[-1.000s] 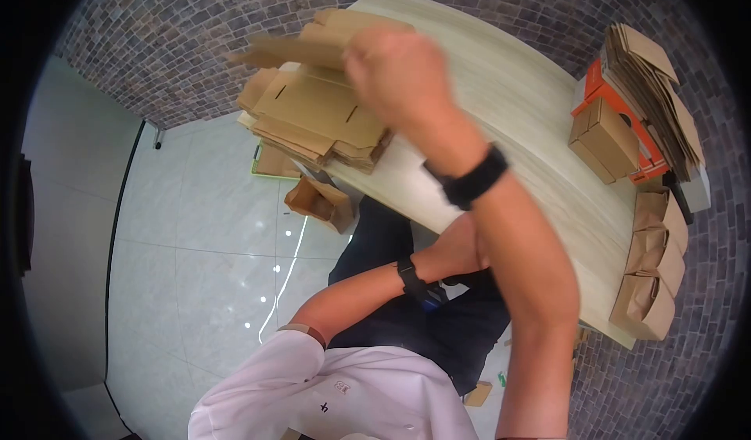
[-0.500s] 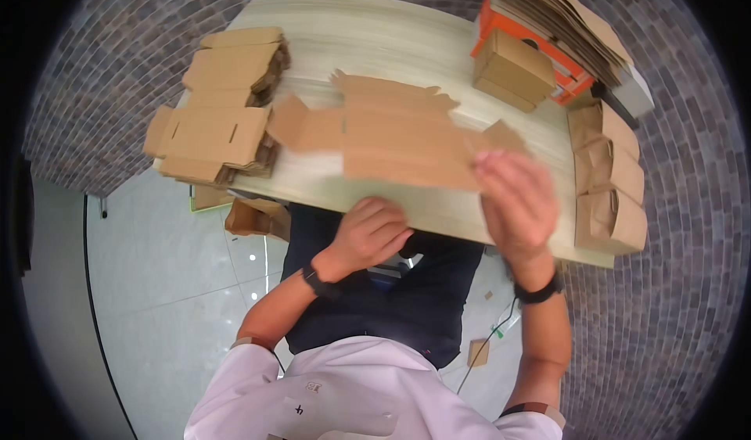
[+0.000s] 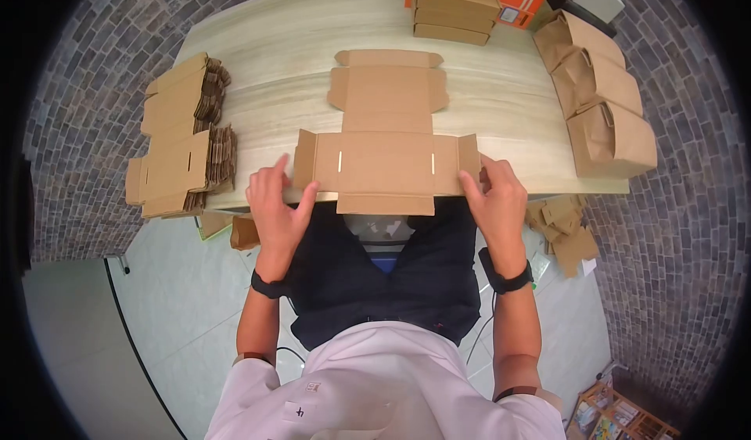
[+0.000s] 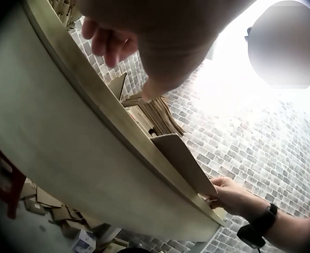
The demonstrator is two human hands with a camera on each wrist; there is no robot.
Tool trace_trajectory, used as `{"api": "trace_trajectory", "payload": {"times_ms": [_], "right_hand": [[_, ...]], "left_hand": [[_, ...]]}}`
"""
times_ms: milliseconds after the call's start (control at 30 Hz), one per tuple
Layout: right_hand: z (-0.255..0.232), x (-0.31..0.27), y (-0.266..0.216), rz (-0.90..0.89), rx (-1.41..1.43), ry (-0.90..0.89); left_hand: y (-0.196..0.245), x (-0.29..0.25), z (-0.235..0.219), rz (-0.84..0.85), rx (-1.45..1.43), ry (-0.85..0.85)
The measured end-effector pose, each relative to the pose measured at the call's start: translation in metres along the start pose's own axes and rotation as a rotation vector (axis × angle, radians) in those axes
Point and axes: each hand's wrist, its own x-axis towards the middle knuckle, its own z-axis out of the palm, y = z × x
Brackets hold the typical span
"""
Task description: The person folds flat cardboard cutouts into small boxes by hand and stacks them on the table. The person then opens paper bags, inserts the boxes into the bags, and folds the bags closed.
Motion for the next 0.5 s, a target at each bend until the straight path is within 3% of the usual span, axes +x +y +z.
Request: {"api": "trace_trajectory", "payload": {"times_ms": [300,400,500], "right_hand": [[-0.003,-0.006,-0.032,-0.011,0.115,-0.023],[-0.011,-0.020,-0.036,0.004,0.099,-0.091],[-0.010,-0.030,-0.034,-0.045,0.155,-0.212]], "left_hand": [[0.025,-0.012,0.002,0.107,0.022,-0.084],[0.034,-0.029,-0.009,0.148,0.196,-0.224],[0.041,-0.044,-0.008,0.097,0.165,-0.283]]}}
